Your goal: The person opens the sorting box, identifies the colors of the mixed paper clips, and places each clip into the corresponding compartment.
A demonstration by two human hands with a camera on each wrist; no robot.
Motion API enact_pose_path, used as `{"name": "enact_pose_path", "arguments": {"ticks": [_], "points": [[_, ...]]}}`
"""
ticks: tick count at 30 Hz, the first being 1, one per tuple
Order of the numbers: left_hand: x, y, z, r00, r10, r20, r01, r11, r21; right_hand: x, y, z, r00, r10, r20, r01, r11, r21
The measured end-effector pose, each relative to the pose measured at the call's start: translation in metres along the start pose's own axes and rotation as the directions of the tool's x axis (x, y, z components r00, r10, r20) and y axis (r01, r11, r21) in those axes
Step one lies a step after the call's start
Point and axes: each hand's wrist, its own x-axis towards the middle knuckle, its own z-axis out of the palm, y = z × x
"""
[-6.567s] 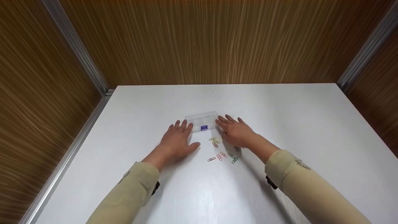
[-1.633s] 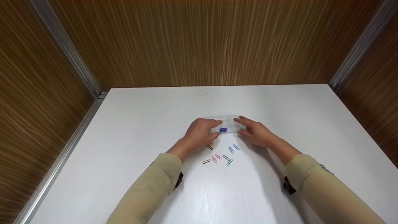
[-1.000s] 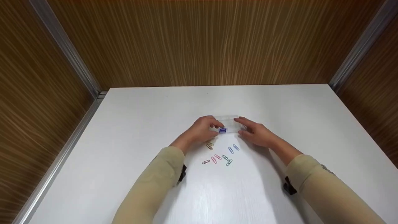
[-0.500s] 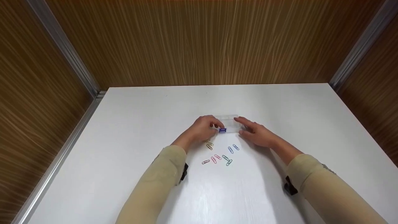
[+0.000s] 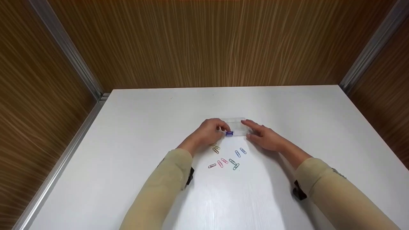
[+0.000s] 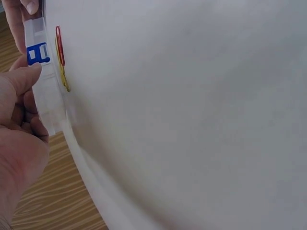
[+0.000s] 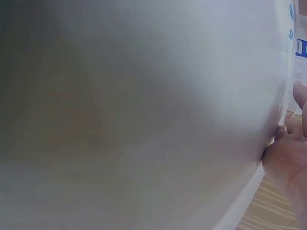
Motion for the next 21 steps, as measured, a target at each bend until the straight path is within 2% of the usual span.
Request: {"name": "enact_pose_path", "arguments": {"ticks": [5, 21], "points": [[0.0012, -0.0002, -0.0001, 1.000, 0.020, 0.006, -0.020, 1.000, 0.013, -0.0003, -0.0004, -0.0007, 1.000, 0.009, 0.007, -0.009, 1.000, 0.009], [0.0012, 0.0026, 0.0005, 1.000, -0.002, 0.008, 0.002, 1.000, 0.016, 0.0006, 0.0014, -0.0010, 1.000, -0.026, 0.000, 0.026, 0.999, -0.019]]}}
